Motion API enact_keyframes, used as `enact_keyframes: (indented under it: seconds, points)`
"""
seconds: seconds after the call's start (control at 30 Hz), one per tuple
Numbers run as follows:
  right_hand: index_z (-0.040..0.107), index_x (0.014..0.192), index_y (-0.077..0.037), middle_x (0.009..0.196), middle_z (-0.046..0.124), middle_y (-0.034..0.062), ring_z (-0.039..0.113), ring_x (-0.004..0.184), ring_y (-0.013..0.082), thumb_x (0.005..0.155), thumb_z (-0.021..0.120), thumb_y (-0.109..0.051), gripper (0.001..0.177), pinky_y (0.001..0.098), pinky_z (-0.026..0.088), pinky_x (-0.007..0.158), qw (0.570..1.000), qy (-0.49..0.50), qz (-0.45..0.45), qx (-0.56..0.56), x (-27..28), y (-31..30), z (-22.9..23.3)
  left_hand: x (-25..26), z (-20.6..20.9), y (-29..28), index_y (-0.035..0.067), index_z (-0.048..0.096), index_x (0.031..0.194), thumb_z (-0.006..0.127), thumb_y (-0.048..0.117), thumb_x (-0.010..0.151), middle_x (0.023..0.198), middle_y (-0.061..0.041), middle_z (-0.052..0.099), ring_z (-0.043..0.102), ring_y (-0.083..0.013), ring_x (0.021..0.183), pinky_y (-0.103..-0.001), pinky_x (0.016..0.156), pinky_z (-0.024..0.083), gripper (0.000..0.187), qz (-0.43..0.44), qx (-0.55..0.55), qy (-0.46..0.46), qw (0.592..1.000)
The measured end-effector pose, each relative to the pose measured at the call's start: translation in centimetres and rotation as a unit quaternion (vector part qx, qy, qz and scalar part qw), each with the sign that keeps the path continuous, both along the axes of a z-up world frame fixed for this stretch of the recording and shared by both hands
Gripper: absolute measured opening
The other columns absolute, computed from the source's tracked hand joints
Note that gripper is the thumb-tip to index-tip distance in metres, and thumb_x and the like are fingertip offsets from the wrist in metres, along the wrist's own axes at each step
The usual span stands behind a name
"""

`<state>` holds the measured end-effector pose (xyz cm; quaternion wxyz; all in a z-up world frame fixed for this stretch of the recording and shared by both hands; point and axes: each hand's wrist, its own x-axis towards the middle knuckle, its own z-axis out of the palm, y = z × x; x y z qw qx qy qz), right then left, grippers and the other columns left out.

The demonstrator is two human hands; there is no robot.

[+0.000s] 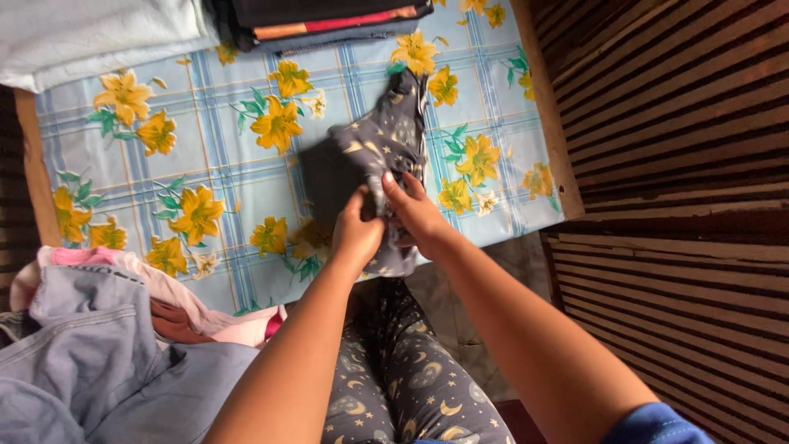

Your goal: Folding various items of clothing including shorts, a t-shirt, and jeans on a table.

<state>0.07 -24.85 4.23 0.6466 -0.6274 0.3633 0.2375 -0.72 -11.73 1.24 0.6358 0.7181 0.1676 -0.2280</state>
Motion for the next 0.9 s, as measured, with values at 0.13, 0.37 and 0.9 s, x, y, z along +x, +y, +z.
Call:
enact_keyframes:
  seconds: [0.13, 0.37, 0.9]
  points:
    - [0.044, 0.141, -0.017, 0.115, 0.061, 0.0077, 0.063, 0.107, 0.0320, 0.093, 0.064, -0.058, 0.066, 0.0519, 0.051, 0.089, 0.989, 0.031, -0.044, 0.141, 2.2, -1.2, -0.4, 1.7, 2.3, 0.7, 0.019, 0.062, 0.136, 0.060, 0.007, 0.082, 0.098, -0.015, 0.074, 0.072, -0.0237, 0.089, -0.036, 0.082, 0.055, 0.056, -0.110, 0.090, -0.079, 0.987]
    - [0.066, 0.110, -0.004, 0.106, 0.072, 0.0107, 0.067, 0.102, 0.0277, 0.092, 0.067, -0.031, 0.032, 0.0426, 0.055, 0.095, 0.877, -0.109, -0.201, 0.422, 3.8, -1.6, 0.3, 4.2, 10.8, 3.1, 0.038, 0.063, 0.138, 0.054, 0.008, 0.094, 0.112, -0.010, 0.061, 0.060, -0.0327, 0.111, -0.049, 0.093, 0.049, 0.054, -0.389, 0.359, -0.276, 0.802]
    - [0.055, 0.111, -0.010, 0.089, 0.062, 0.0019, 0.067, 0.062, 0.0185, 0.094, 0.069, -0.037, 0.035, 0.0369, 0.052, 0.058, 0.968, 0.064, -0.241, -0.004, -0.4, -3.9, -6.5, -0.2, -7.8, 10.2, -0.005, 0.059, 0.117, 0.087, 0.024, 0.080, 0.107, -0.026, 0.058, 0.059, -0.0429, 0.098, -0.048, 0.082, 0.050, 0.055, 0.070, 0.390, -0.199, 0.896]
